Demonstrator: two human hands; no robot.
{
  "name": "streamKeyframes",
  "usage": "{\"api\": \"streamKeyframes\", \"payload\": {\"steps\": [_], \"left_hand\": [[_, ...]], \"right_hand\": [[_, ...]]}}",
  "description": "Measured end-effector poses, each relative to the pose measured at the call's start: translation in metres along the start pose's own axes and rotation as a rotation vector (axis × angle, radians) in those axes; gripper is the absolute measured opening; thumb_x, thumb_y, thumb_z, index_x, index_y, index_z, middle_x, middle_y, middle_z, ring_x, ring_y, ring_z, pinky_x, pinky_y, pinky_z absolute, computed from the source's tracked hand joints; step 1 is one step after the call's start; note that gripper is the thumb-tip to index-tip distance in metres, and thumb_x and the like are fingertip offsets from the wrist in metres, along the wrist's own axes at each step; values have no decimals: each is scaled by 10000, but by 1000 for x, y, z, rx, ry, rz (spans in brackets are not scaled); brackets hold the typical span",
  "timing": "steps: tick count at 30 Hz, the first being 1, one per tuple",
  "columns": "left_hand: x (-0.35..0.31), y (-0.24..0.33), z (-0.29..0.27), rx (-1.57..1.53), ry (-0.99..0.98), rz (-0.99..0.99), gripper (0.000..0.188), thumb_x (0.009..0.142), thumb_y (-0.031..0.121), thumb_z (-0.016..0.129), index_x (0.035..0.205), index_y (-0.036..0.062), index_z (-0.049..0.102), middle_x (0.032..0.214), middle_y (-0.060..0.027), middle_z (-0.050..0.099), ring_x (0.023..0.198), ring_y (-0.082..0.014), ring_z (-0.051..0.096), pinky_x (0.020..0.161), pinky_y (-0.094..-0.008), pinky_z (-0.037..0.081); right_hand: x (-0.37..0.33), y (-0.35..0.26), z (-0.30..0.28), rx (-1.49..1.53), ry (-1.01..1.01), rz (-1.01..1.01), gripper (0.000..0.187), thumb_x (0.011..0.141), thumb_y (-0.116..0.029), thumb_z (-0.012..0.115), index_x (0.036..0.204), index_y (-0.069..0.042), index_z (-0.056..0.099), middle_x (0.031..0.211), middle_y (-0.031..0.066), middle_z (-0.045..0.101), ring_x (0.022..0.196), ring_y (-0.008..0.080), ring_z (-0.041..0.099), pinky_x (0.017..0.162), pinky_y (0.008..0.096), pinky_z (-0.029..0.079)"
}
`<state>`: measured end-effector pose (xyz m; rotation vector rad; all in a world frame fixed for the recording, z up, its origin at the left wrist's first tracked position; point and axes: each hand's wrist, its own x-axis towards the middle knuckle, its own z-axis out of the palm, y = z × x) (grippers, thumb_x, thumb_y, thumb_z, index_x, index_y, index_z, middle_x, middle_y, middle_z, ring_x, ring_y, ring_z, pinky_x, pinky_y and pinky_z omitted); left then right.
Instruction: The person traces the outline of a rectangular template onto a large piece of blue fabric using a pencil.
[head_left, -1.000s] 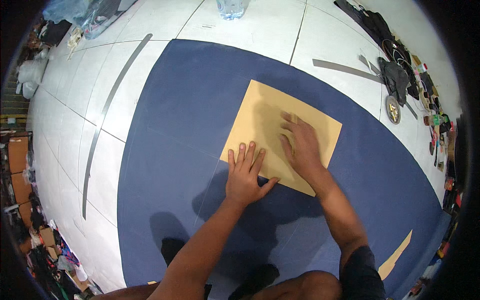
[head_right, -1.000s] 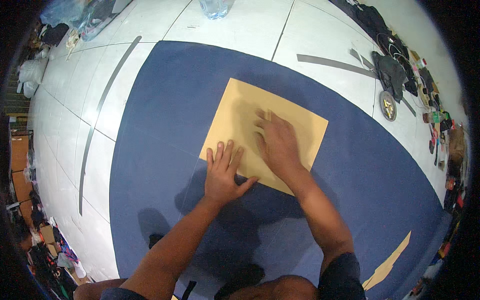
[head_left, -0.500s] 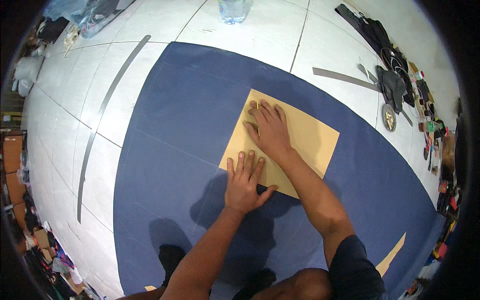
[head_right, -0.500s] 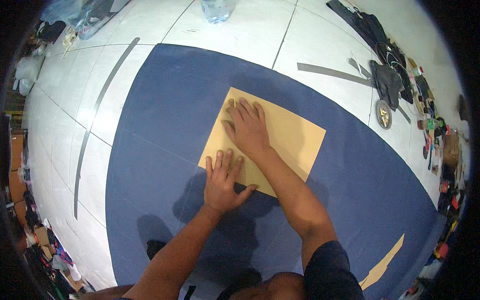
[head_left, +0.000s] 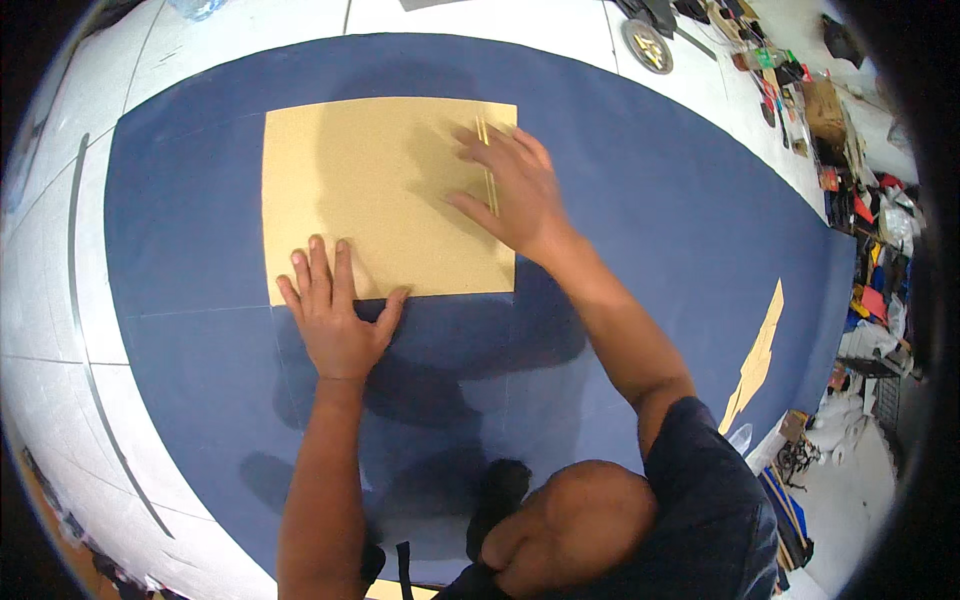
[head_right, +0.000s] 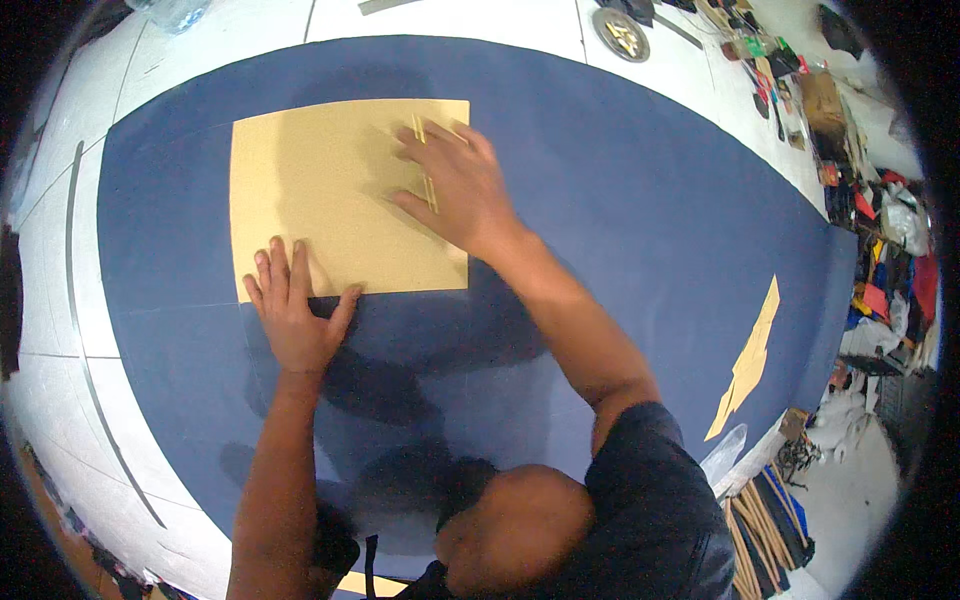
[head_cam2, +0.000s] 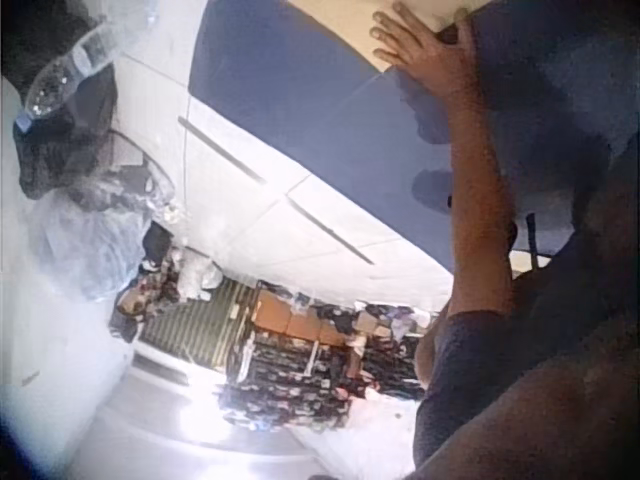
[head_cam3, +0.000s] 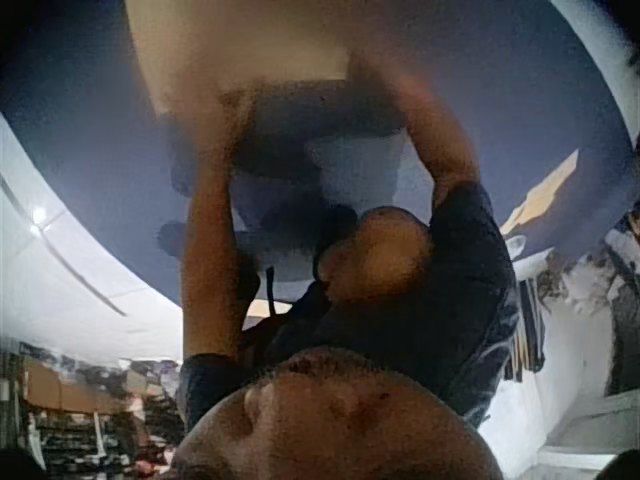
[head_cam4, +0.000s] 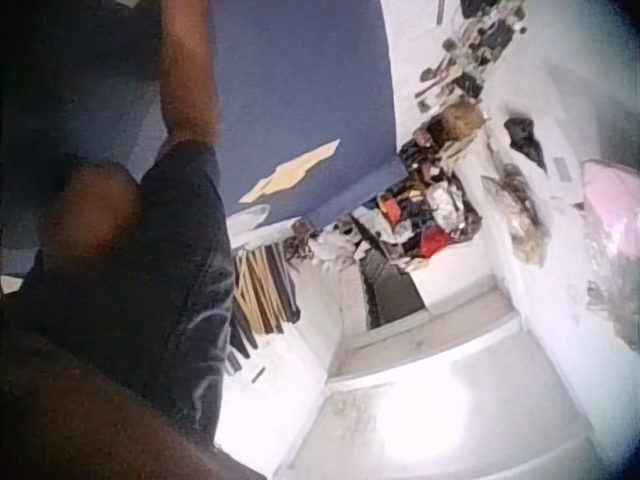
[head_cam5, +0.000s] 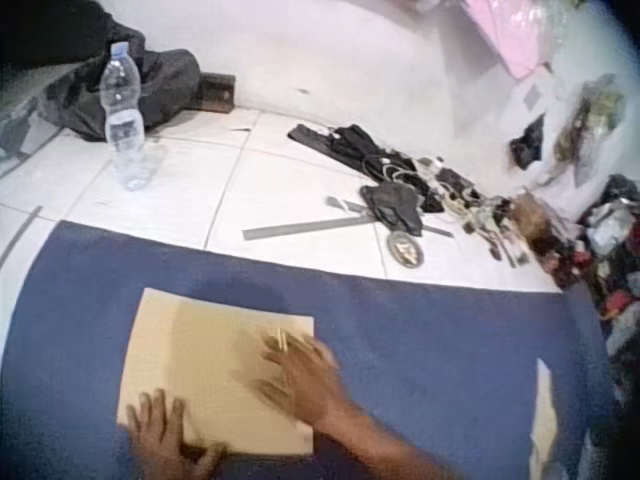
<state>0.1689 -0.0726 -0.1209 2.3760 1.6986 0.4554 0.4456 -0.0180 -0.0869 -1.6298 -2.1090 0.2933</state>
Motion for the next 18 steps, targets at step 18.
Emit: {"api": "streamKeyframes", "payload": {"steps": [18], "left_hand": [[0,0,2,49,-47,18,863,850,518,770,1521,68,468,1617,-236,358,1507,-490,275,1210,-654,162]], "right_hand": [[-110,22,-9,83,-188,122,562,854,-448,783,1270,-112,612,1496,63,565,1490,309,391,1260,562,173]]}}
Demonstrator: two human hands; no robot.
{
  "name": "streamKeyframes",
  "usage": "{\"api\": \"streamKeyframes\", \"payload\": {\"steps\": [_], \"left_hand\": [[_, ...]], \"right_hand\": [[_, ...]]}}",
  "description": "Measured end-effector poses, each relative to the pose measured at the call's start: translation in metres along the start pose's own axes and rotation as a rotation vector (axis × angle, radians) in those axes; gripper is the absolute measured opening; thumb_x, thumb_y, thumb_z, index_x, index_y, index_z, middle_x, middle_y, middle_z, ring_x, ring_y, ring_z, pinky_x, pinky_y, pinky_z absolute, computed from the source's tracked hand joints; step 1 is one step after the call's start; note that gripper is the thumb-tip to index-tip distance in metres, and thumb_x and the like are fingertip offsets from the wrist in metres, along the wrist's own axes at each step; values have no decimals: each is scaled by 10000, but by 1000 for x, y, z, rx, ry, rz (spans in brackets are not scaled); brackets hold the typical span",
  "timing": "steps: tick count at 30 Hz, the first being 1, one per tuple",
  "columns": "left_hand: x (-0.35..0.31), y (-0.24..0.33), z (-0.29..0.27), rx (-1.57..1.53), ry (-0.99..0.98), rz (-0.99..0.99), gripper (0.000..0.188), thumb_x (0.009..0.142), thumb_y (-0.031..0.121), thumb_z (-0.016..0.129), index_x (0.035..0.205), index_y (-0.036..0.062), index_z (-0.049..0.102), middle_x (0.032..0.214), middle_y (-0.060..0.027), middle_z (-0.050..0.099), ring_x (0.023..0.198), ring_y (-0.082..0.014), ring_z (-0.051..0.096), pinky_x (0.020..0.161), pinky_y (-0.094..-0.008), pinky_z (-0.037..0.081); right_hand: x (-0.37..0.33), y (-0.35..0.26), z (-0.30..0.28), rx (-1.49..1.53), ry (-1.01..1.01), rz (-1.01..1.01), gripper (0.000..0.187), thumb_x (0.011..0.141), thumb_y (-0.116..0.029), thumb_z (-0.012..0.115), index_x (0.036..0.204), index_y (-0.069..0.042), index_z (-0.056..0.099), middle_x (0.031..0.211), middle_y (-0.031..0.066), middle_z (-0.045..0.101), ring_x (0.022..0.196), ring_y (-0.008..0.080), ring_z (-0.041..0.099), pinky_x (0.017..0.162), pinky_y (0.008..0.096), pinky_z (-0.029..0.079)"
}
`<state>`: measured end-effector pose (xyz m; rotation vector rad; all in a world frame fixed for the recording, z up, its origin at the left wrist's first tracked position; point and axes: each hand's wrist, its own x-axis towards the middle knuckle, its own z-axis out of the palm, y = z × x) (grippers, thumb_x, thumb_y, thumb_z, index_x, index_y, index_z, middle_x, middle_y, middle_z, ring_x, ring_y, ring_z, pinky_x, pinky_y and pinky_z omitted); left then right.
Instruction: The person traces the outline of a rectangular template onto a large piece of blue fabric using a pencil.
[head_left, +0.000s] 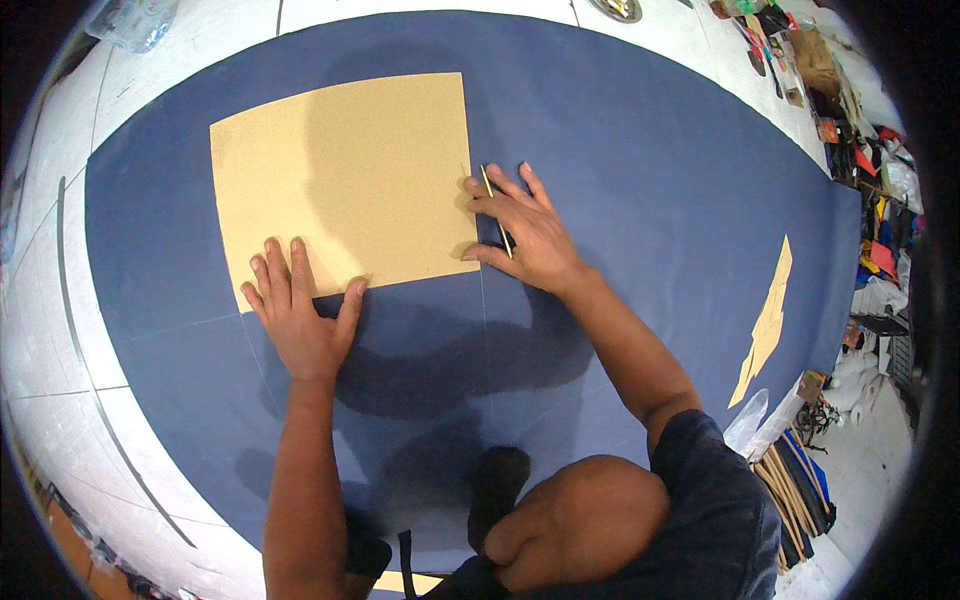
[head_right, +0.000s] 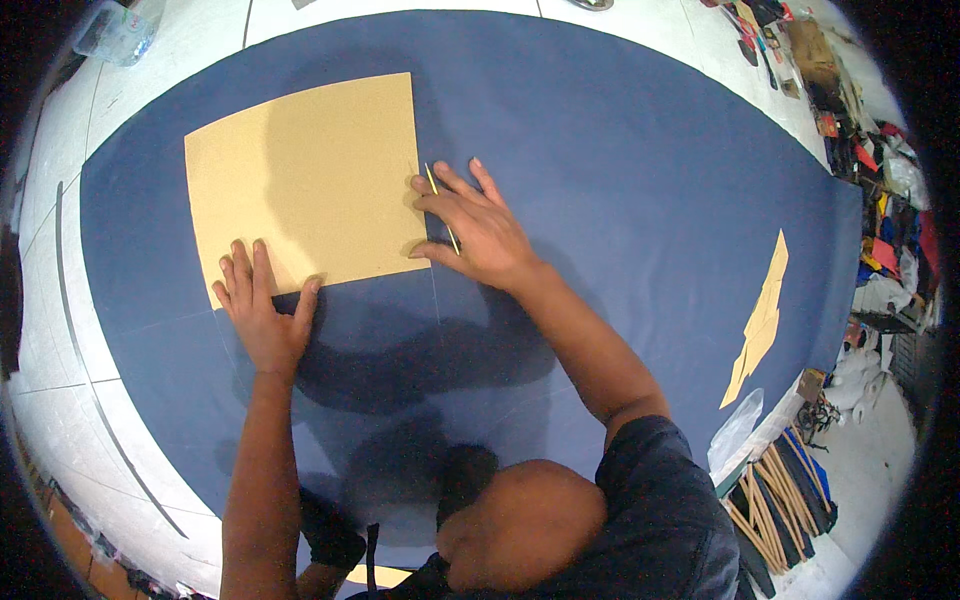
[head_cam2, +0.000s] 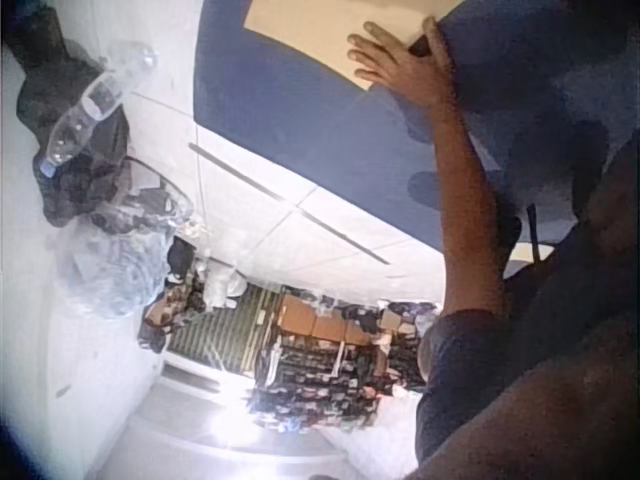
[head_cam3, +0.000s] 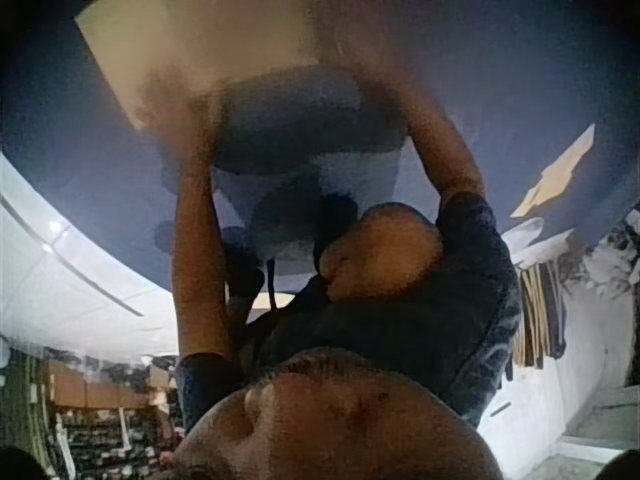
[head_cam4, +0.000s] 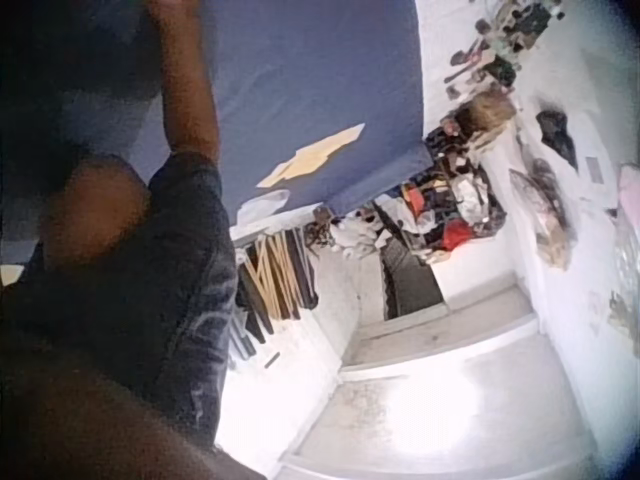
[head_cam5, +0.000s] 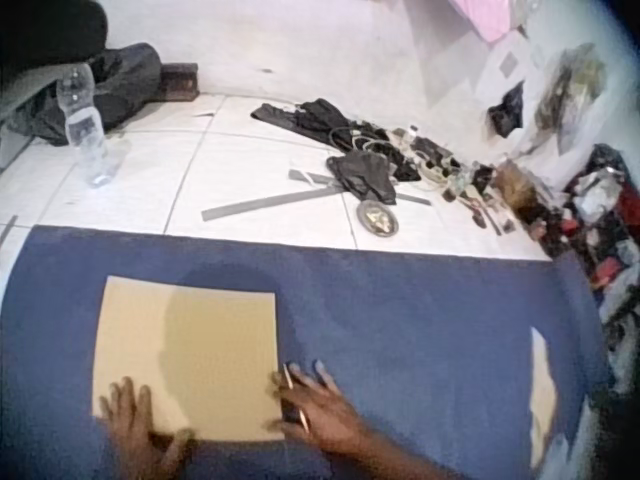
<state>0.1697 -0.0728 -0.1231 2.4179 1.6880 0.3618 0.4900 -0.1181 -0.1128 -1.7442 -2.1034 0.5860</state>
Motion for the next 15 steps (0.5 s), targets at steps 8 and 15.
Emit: {"api": "streamKeyframes", "payload": {"steps": [8,15], "left_hand": [[0,1,-1,-4,-2,-1,860,842,512,778,1512,64,478,1606,-242,368,1506,-486,279,1213,-646,167],[7,5,-8,39,-7,-5,917,820,566,773,1524,69,459,1547,-259,426,1465,-483,344,1185,-644,239]], "right_hand": [[0,-2,0,2,-1,24,546,864,-459,768,1264,-117,621,1496,66,565,1481,312,402,1259,564,175],[4,-3,-1,12,20,-5,551,881,-431,764,1278,-81,614,1471,90,582,1472,332,408,1257,569,173]]}}
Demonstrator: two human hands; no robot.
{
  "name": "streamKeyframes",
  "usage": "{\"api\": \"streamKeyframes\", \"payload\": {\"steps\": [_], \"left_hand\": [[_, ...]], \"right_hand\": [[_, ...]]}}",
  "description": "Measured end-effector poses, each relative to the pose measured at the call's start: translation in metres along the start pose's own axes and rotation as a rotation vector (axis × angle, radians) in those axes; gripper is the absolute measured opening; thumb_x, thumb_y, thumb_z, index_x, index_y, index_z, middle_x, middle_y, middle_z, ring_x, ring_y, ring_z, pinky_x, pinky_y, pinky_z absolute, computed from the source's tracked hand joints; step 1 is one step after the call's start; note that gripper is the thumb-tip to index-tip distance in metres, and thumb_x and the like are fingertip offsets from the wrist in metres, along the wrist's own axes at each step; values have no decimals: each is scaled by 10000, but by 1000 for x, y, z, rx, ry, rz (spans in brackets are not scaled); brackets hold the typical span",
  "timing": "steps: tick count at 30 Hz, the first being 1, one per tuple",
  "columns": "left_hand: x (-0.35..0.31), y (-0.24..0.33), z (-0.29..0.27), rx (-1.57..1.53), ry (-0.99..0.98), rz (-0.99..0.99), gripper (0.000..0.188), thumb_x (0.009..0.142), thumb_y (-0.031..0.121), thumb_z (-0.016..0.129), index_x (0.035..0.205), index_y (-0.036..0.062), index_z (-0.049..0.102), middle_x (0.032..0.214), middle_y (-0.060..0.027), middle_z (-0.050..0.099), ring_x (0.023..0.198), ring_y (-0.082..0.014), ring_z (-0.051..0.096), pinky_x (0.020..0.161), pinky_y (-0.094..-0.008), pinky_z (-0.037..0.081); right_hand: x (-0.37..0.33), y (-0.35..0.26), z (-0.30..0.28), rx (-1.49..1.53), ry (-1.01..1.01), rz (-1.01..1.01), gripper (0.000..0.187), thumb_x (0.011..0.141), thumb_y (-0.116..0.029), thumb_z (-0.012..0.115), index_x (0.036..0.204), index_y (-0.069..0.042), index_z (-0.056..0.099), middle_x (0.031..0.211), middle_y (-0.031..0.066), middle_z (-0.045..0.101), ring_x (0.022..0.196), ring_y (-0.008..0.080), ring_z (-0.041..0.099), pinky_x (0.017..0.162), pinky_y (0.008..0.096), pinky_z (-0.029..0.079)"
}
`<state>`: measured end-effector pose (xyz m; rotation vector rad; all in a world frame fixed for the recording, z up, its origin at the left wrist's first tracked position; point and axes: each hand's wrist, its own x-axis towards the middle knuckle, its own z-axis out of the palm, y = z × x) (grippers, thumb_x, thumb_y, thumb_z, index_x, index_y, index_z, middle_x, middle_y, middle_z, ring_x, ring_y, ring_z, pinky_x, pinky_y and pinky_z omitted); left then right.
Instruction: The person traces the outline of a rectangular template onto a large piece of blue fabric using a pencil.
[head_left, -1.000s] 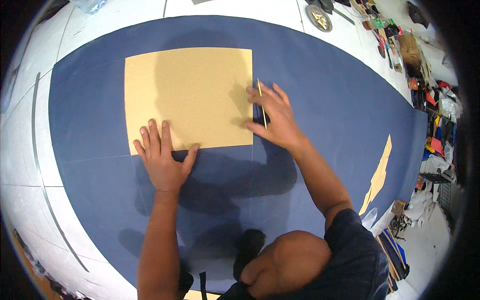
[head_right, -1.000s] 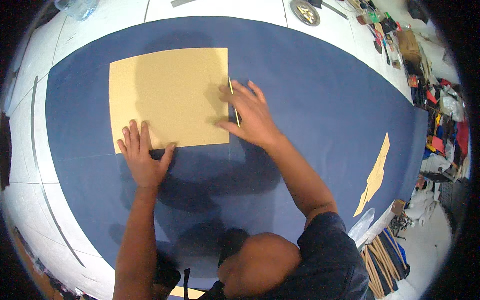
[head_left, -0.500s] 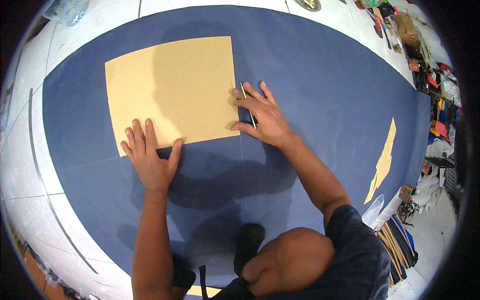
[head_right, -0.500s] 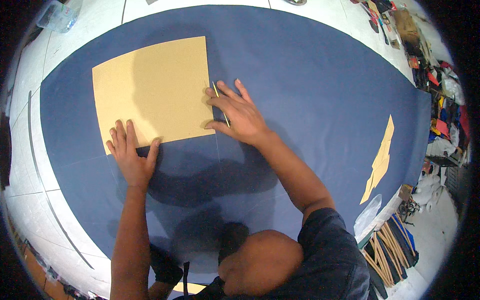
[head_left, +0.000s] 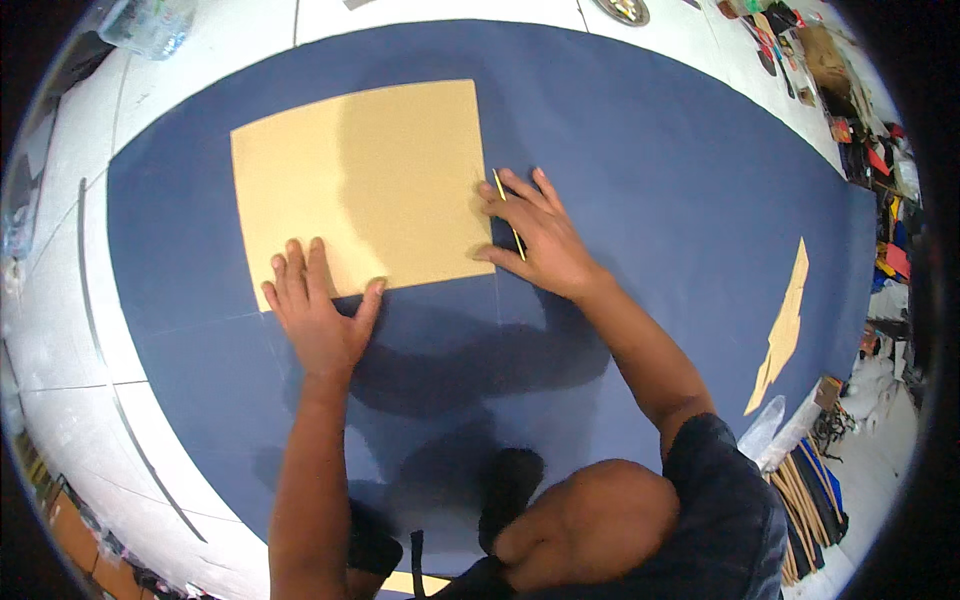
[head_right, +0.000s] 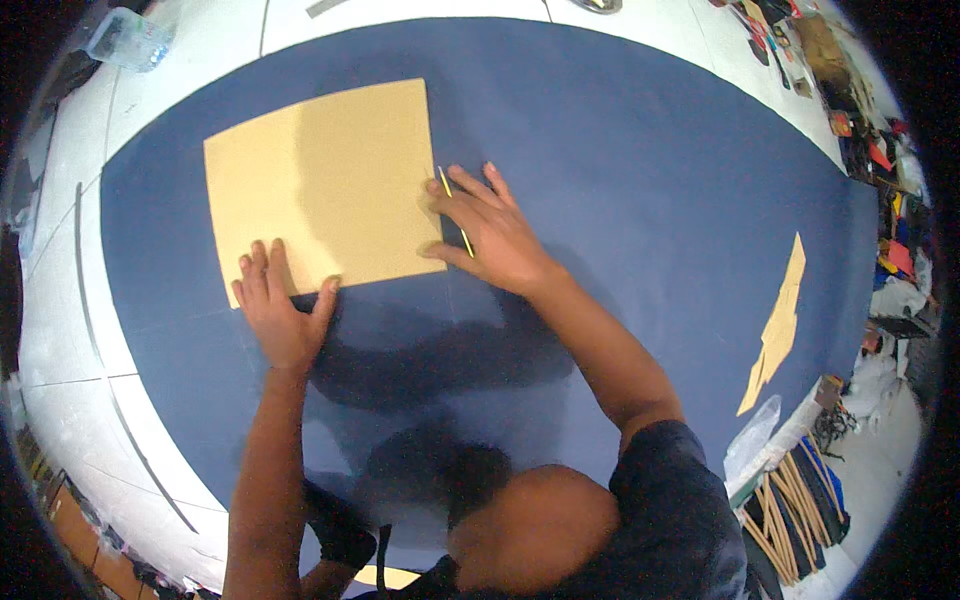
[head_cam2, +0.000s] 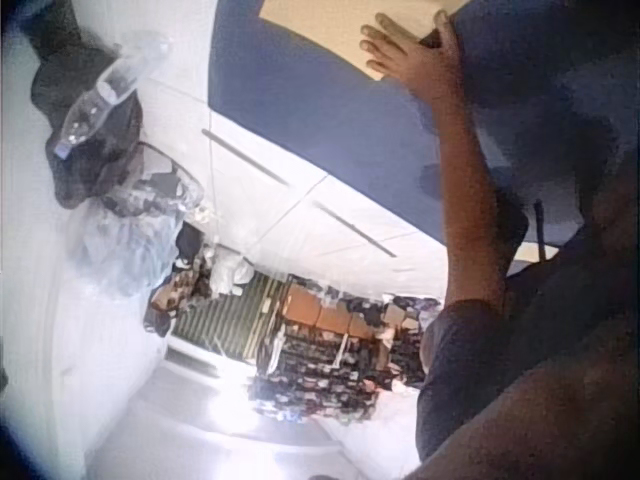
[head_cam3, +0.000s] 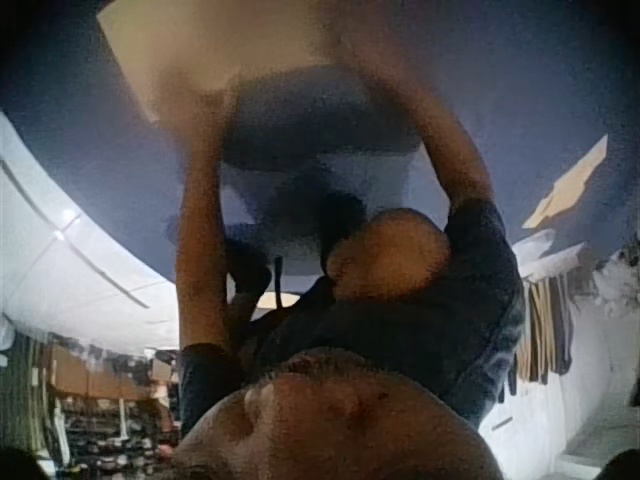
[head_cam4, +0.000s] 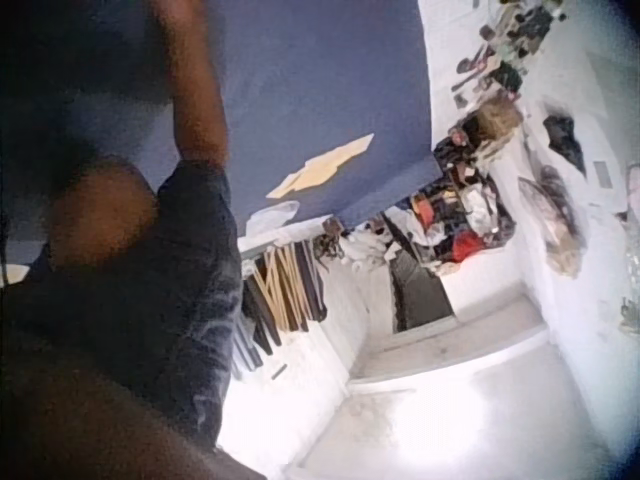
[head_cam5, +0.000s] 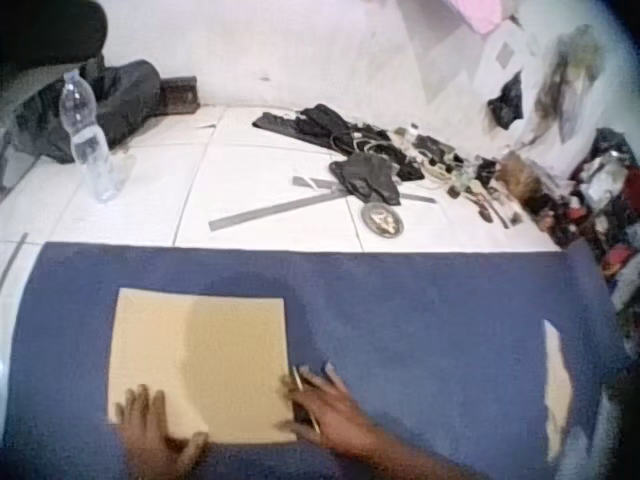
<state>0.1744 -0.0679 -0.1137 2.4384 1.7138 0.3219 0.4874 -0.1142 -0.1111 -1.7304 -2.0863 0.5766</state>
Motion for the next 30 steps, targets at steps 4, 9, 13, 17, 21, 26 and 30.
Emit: {"api": "streamKeyframes", "payload": {"steps": [4,9,13,17,21,26,30], "left_hand": [[31,11,-39,14,-156,1,933,844,600,734,1563,102,408,1333,-267,568,1256,-462,545,1075,-589,393],[96,12,-53,145,-468,-150,951,865,655,682,1584,120,364,1060,-231,665,998,-402,684,827,-459,575],[130,15,-61,60,-729,-245,992,804,651,753,1560,122,390,1261,-258,608,1160,-411,632,935,-501,545],[132,0,-56,171,-532,-65,1162,662,602,890,1559,100,348,1645,-298,180,1515,-488,241,1179,-628,303],[145,-6,-55,70,-625,-142,1251,603,563,938,1573,85,309,1640,-328,152,1510,-548,193,1184,-636,306],[151,-2,-52,45,-602,-140,1354,564,537,970,1599,68,234,1642,-350,104,1521,-559,135,1149,-657,356],[156,0,-55,89,-648,-150,1399,556,537,972,1623,77,192,1656,-326,93,1527,-543,135,1138,-655,376]], "right_hand": [[0,-10,-12,-28,-18,35,584,885,-416,762,1318,-60,598,1434,125,600,1454,347,425,1247,574,190],[5,-20,-14,-25,-20,62,658,859,-414,785,1363,-45,577,1388,148,622,1431,354,448,1231,589,208],[8,-25,-23,-73,-43,77,657,833,-387,804,1348,-45,584,1370,138,633,1404,345,474,1235,588,188],[19,-33,-39,-47,-77,83,584,850,-339,789,1321,-50,601,1346,129,644,1334,334,538,1231,582,196],[50,-33,-45,118,33,115,402,943,-212,694,1297,-40,615,1261,148,674,1194,333,629,1145,498,369],[148,-76,-27,717,179,236,299,1037,-180,561,1270,-23,661,1142,158,717,1046,325,685,958,409,519],[238,-89,26,506,256,32,319,1054,-255,568,1212,-21,716,1171,158,725,954,242,717,846,348,558]]}}
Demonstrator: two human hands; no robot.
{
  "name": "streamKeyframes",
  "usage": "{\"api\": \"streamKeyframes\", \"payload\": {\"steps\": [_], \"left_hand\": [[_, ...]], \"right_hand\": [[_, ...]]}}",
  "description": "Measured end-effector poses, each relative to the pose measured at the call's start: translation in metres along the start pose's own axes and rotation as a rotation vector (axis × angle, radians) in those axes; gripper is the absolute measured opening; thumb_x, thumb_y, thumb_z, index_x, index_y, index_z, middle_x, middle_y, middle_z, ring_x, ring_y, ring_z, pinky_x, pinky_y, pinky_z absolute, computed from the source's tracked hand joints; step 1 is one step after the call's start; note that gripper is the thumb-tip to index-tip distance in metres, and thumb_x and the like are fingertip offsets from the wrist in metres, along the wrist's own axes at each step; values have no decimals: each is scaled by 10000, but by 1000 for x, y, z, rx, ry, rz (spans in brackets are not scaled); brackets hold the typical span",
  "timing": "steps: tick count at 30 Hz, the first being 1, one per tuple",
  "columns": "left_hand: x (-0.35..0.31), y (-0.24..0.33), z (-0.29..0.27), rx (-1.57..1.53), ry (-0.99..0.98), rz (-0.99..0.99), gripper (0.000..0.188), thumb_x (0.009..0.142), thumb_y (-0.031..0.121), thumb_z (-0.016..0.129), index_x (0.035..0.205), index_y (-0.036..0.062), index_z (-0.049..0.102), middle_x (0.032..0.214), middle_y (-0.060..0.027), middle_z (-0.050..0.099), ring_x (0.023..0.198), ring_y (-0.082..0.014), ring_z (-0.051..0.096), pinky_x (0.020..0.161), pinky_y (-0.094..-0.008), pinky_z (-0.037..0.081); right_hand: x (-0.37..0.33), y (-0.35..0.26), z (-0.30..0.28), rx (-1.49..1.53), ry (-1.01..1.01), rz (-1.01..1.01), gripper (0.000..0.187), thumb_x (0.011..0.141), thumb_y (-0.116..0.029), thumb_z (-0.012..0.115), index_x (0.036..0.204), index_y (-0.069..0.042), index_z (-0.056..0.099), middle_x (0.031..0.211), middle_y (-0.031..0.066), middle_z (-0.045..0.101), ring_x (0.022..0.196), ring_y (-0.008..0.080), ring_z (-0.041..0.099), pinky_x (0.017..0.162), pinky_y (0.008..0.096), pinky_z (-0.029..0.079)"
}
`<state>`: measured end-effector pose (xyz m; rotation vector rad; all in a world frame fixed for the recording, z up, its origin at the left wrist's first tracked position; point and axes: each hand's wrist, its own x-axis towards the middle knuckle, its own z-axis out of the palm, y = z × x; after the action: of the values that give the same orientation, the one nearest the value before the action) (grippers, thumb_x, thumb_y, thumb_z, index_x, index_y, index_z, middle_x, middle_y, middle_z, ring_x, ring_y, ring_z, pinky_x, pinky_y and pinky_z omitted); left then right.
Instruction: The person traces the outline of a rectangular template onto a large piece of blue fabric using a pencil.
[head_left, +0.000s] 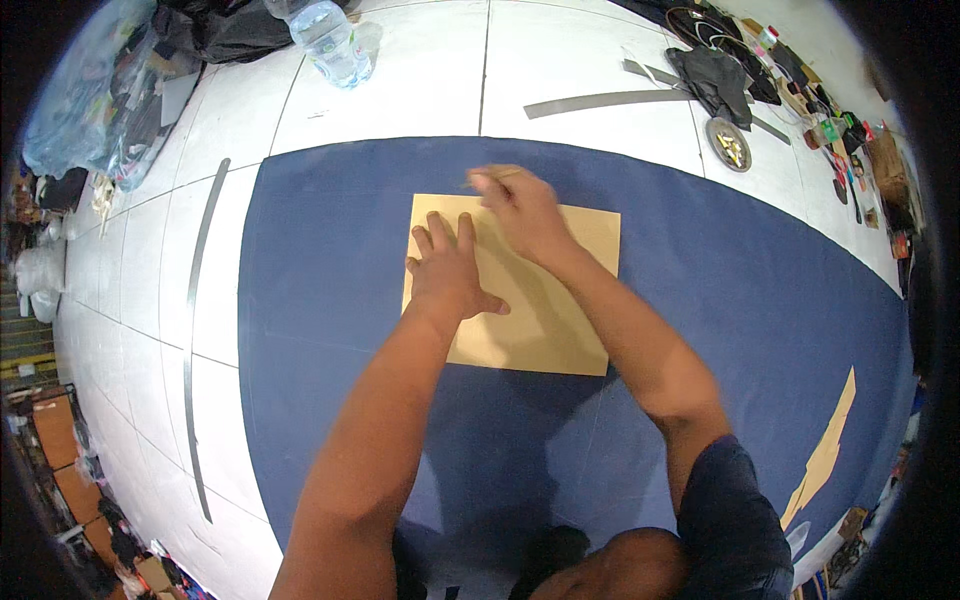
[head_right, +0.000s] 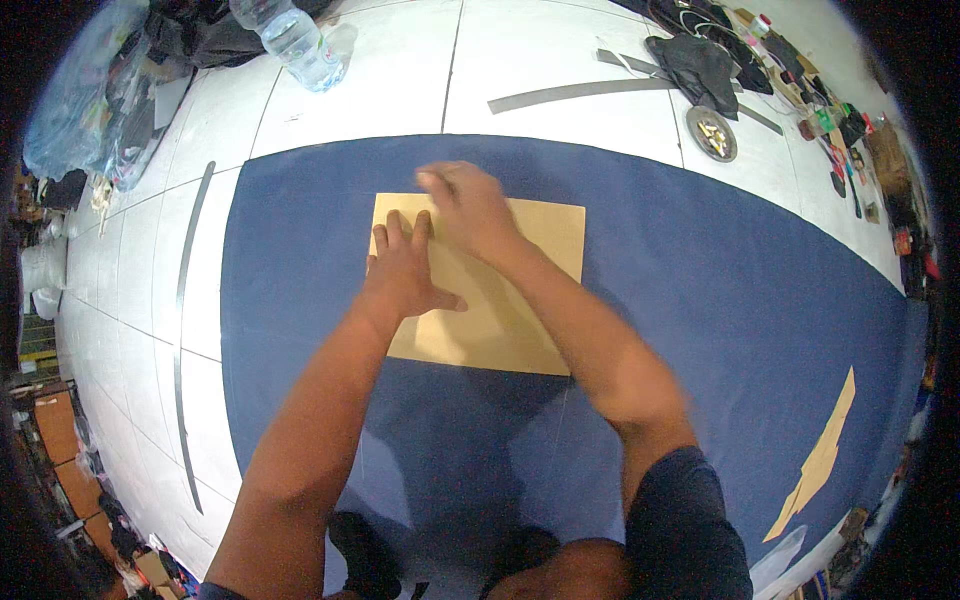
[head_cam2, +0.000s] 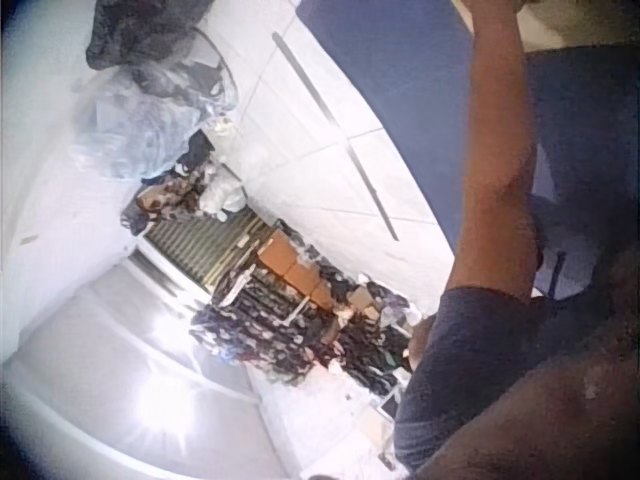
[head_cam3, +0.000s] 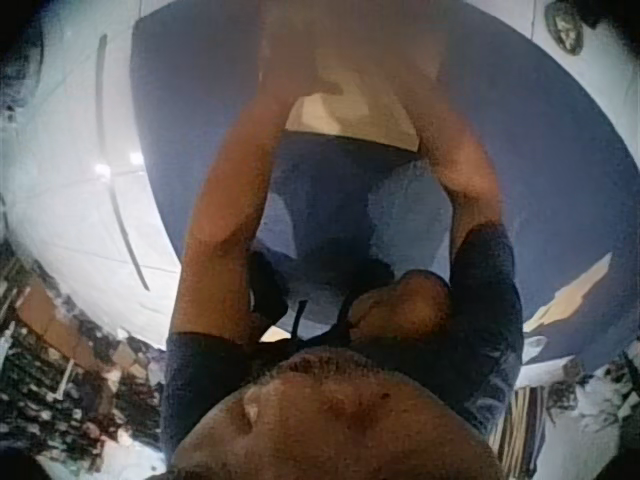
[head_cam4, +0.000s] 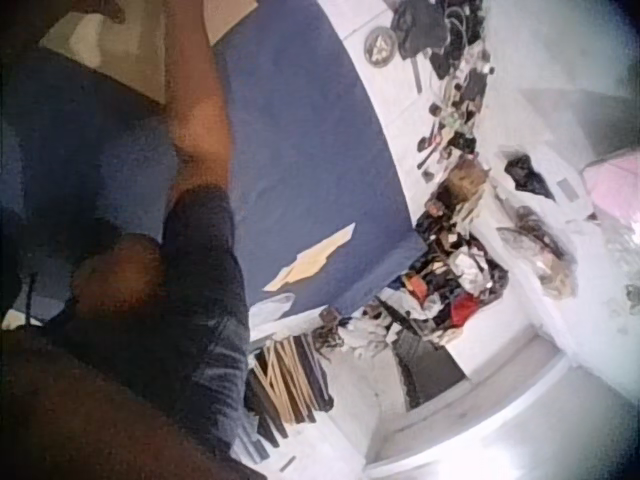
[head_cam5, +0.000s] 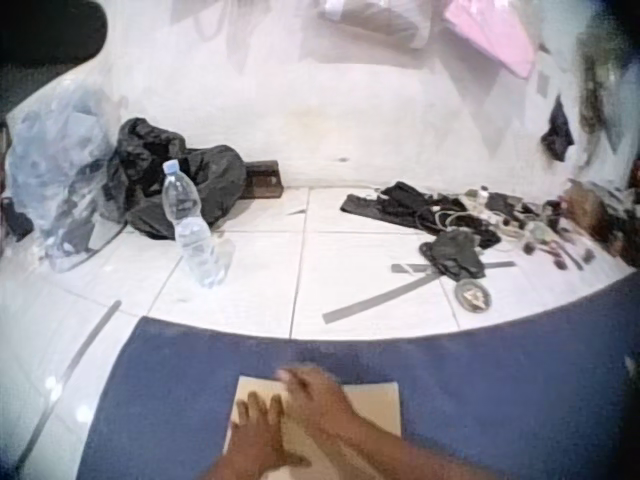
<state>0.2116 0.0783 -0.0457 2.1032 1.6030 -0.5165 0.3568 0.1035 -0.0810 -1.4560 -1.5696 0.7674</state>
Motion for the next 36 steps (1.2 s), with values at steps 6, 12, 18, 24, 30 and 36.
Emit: {"api": "streamKeyframes", "payload": {"steps": [6,12,18,24,30,36], "left_hand": [[2,0,1,24,-44,15,1412,566,543,961,1640,84,167,1676,-285,78,1528,-521,158,1138,-648,387],[3,-3,4,60,-38,20,1413,569,583,947,1636,71,176,1673,-290,87,1527,-523,158,1141,-645,384],[4,-1,5,59,-24,35,1372,556,630,932,1618,82,258,1664,-291,126,1507,-553,184,1157,-645,361],[7,-5,10,85,24,23,1447,543,632,938,1634,69,173,1660,-302,120,1508,-530,204,1111,-637,424],[4,-3,6,76,57,39,1412,541,619,946,1654,252,157,1654,-327,115,1488,-556,244,1088,-650,441],[3,3,1,133,10,54,1334,538,635,936,1629,412,201,1640,-372,105,1460,-635,217,1123,-608,427]], "right_hand": [[35,-9,52,61,-102,55,277,997,-222,591,1107,-7,728,1024,200,747,959,377,723,882,446,562],[36,-5,61,38,-122,37,255,991,-225,596,1079,-25,728,986,206,741,923,388,721,856,467,562],[34,-4,59,-104,-145,-31,266,1003,-239,562,1099,-37,706,1018,205,728,949,402,697,860,489,549],[3,7,10,-317,-150,-4,281,1015,-222,545,1182,-26,658,1074,212,718,973,406,685,875,480,534],[-46,35,-71,-279,48,182,271,1026,-214,538,1107,12,661,1057,245,708,1015,426,673,889,490,531],[-73,71,-115,-328,170,278,260,1062,-202,548,1147,29,632,1005,190,719,868,250,752,741,388,602]]}}
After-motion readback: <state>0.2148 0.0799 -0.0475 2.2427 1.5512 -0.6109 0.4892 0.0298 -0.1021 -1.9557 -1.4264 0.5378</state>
